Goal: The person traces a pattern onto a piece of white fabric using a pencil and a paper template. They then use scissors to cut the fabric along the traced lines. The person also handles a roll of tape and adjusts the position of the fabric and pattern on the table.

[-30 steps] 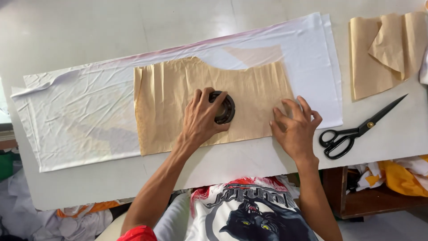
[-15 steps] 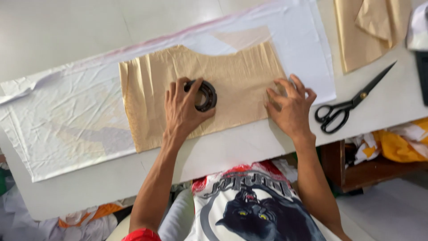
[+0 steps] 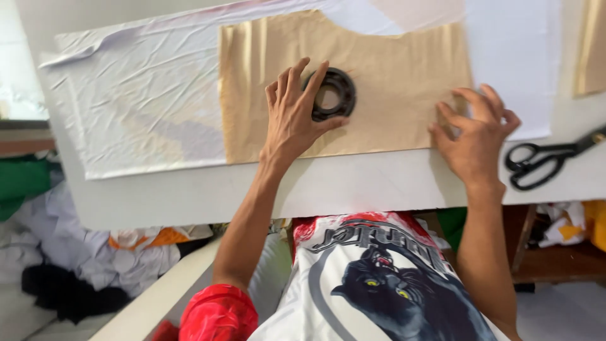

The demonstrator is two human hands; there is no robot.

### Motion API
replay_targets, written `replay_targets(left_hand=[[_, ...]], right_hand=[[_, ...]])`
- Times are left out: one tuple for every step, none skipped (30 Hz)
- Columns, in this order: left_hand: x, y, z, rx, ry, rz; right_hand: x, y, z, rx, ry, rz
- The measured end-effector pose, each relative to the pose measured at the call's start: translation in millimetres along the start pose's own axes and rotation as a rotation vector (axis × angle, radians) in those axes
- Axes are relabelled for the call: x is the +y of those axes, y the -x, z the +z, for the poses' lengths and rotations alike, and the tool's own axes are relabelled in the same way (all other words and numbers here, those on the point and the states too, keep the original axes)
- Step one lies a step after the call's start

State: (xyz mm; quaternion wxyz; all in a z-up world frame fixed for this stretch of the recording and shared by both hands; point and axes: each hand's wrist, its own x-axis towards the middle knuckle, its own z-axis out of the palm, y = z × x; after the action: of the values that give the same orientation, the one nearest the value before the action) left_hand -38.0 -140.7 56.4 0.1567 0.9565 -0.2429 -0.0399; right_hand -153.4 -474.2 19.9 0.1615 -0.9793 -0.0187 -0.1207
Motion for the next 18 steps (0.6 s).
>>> replay_targets(left_hand=[[-7, 4, -3, 0.058, 0.041, -0.099], [-13, 9, -5, 0.117, 0.082, -0.198], [-31, 20, -6, 0.116, 0.083, -0.211], [-49, 31, -7, 0.259, 0.064, -0.344], [-67, 38, -7, 0.408, 0.047, -0.468], [-77, 48, -13, 0.412, 0.050, -0.474], [-88, 59, -19, 0.460, 0.050, -0.511], [-98, 71, -25, 0.508, 0.050, -0.548], [-102, 77, -26, 0.510, 0.050, -0.550], [-106, 84, -27, 0.500, 0.067, -0.551], [-109, 90, -27, 0.487, 0.087, -0.551], [-113, 96, -23, 0.487, 0.089, -0.553], [-117, 99, -19, 0.486, 0.087, -0.559], [-120, 101, -16, 0.484, 0.085, -0.565], [-120, 103, -15, 0.485, 0.095, -0.551], [-121, 105, -15, 0.490, 0.102, -0.560], [-121, 106, -15, 0.496, 0.107, -0.567], [-119, 107, -16, 0.497, 0.116, -0.552]], right_hand=[[2, 2, 1, -0.008, 0.000, 0.024], [5, 3, 2, -0.016, -0.001, 0.048], [5, 4, 3, -0.026, -0.005, 0.039], [6, 5, 4, -0.017, 0.003, 0.023], [9, 5, 3, 0.000, 0.016, 0.011], [8, 3, 2, -0.002, 0.018, 0.004], [6, 3, 1, -0.003, 0.013, 0.005], [4, 3, 0, -0.003, 0.009, 0.006], [5, 3, 1, -0.003, 0.009, 0.003], [6, 3, 3, -0.002, 0.006, -0.001], [8, 4, 3, -0.004, 0.005, -0.002], [8, 5, 5, -0.006, 0.007, -0.003], [8, 5, 5, 0.005, 0.015, -0.005], [10, 5, 5, 0.016, 0.023, -0.006], [10, 5, 6, 0.022, 0.035, 0.003], [10, 4, 7, 0.027, 0.035, -0.004], [11, 4, 8, 0.034, 0.034, -0.009], [11, 5, 7, 0.043, 0.045, 0.001]])
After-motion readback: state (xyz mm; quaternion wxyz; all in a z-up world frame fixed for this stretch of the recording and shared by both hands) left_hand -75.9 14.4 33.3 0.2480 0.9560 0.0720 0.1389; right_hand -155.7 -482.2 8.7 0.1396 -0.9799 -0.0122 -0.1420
